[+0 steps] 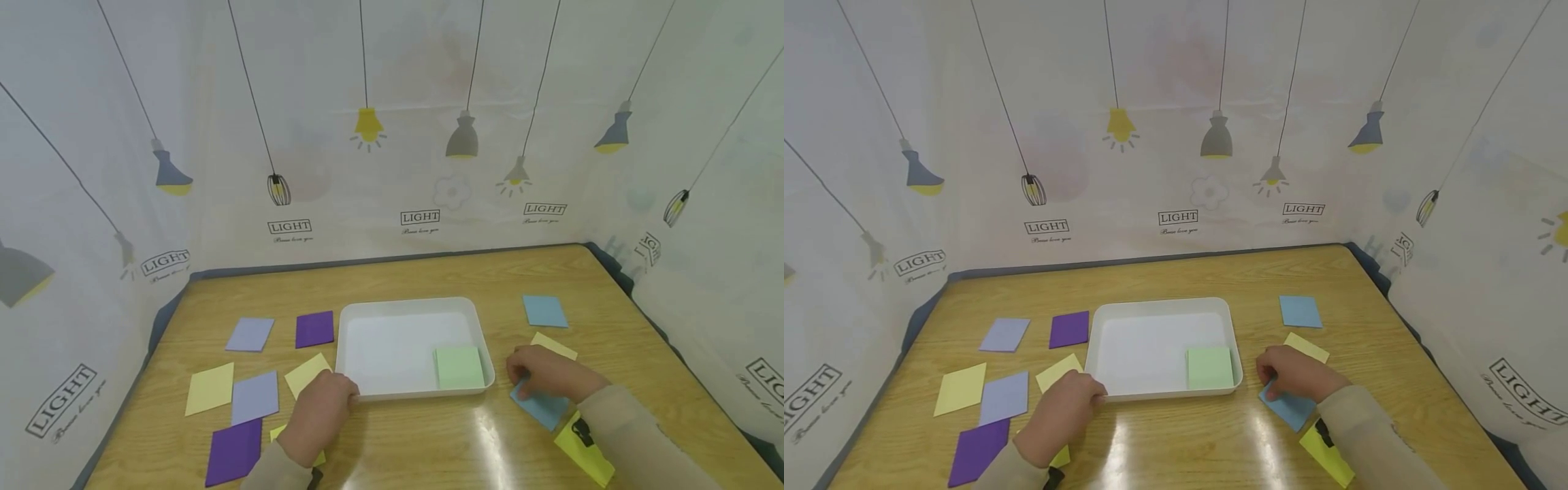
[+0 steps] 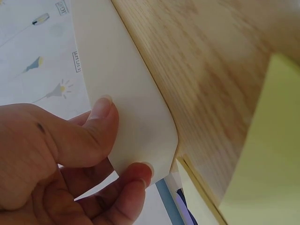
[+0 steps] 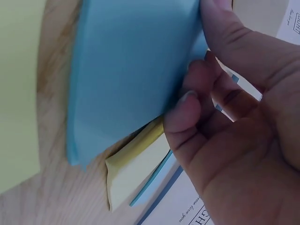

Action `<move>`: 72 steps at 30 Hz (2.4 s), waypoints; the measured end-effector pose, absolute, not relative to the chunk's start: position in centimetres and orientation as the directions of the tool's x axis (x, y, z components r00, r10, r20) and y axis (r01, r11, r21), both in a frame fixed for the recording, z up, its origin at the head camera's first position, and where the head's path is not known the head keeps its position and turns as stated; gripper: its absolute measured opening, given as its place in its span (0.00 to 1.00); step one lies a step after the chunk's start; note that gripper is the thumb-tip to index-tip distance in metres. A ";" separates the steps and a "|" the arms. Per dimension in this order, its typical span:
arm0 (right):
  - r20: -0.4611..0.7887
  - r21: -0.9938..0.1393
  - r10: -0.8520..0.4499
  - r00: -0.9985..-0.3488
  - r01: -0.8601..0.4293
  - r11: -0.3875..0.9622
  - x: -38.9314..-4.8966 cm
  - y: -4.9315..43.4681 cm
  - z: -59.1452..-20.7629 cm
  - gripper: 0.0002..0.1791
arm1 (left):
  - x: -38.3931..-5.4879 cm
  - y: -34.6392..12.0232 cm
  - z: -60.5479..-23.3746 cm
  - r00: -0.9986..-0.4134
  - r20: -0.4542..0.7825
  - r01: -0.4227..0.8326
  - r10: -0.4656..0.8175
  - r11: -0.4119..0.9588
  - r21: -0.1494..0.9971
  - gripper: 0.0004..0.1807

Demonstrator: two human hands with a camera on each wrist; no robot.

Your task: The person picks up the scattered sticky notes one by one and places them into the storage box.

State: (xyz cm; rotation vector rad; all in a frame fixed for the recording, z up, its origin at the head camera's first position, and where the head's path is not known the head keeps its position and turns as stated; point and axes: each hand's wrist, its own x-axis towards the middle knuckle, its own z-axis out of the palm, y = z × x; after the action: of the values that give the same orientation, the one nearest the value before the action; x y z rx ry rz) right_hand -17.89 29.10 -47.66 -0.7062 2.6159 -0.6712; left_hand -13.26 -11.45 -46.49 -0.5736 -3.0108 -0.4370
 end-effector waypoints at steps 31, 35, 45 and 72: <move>-0.203 -0.491 -0.461 -0.864 -0.317 0.811 -19.0 29.9 -42.9 0.05 | -13.2 -11.4 -46.5 -0.929 0.091 0.369 0.358 0.888 0.274 0.20; -0.196 -0.484 -0.450 -0.871 -0.313 0.817 -19.2 29.4 -42.0 0.06 | -13.2 -11.4 -46.5 -0.930 0.092 0.367 0.356 0.889 0.272 0.20; -0.152 -0.475 -0.452 -0.879 -0.336 0.813 -20.0 28.5 -40.6 0.07 | -13.4 -11.5 -46.8 -0.933 0.084 0.359 0.350 0.893 0.271 0.14; -0.138 -0.399 -0.457 -0.879 -0.372 0.838 -22.1 21.7 -38.9 0.05 | -13.3 -11.4 -46.5 -0.930 0.096 0.367 0.355 0.890 0.270 0.15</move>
State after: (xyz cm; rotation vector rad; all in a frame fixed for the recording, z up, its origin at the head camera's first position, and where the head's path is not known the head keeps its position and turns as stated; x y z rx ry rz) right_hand -22.13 21.70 -38.88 -0.6384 2.7894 -0.5382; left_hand -13.34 -11.42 -46.48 -0.5756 -3.0116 -0.4434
